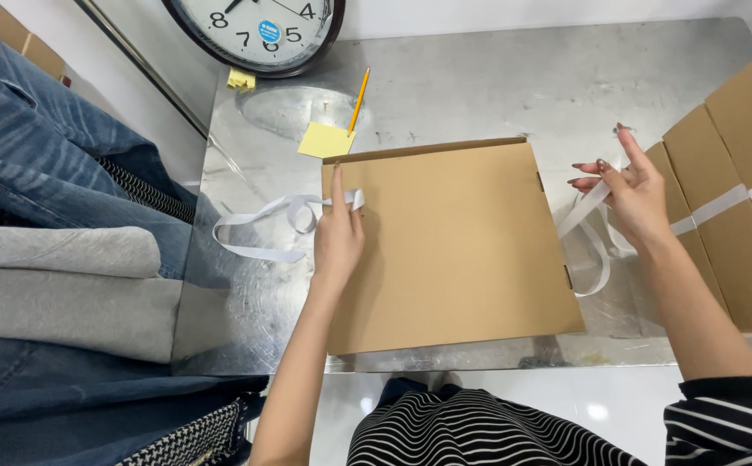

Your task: The person places a pink garment in a plastic bag into a cardboard box, closes the lid, and ties the box with a white ribbon. The ribbon is wrapped around the box and tied into a bow on top.

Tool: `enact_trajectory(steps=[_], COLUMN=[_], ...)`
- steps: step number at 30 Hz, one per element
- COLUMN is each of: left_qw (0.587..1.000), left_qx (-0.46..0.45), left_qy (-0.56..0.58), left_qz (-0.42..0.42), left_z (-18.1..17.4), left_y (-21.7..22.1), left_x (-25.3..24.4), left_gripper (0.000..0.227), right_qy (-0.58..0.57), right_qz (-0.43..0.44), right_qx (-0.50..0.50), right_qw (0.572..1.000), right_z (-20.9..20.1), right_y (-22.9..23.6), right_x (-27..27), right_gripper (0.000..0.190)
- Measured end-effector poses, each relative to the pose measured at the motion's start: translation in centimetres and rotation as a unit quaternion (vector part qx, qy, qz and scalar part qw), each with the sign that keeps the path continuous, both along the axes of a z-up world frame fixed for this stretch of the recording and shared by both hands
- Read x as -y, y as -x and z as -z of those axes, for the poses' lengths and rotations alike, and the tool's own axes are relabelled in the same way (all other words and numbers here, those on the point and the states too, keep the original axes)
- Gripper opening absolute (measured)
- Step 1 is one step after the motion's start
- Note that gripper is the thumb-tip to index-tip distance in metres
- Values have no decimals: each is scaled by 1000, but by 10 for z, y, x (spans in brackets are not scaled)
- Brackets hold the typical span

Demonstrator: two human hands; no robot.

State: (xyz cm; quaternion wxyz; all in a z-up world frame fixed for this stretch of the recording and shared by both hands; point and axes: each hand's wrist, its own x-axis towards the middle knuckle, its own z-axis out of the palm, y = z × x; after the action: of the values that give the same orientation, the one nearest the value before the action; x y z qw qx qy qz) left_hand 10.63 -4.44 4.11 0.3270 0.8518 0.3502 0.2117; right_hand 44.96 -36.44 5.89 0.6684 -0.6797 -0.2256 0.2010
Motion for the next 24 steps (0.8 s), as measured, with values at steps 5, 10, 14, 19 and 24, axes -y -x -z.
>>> enact_trajectory(steps=[5, 10, 14, 19, 24], left_qw=[995, 983, 977, 967, 950], left_qx=[-80, -86, -107, -132, -123], left_qy=[-4, -13, 2, -96, -161], left_qz=[66, 159, 185, 198, 238], left_z=[-34, -78, -76, -49, -37], left_y=[-25, -25, -32, -38, -38], left_x=[22, 45, 43, 37, 41], left_gripper=[77, 87, 86, 96, 105], right_qy=[26, 45, 119, 87, 155], right_qz=[-67, -204, -412, -472, -466], right_qx=[-24, 11, -13, -108, -106], right_qw=[997, 978, 904, 871, 865], right_z=[-60, -78, -69, -17, -22], right_y=[35, 69, 100, 105, 98], right_x=[-37, -90, -139, -174, -175], right_gripper=[51, 45, 62, 75, 59])
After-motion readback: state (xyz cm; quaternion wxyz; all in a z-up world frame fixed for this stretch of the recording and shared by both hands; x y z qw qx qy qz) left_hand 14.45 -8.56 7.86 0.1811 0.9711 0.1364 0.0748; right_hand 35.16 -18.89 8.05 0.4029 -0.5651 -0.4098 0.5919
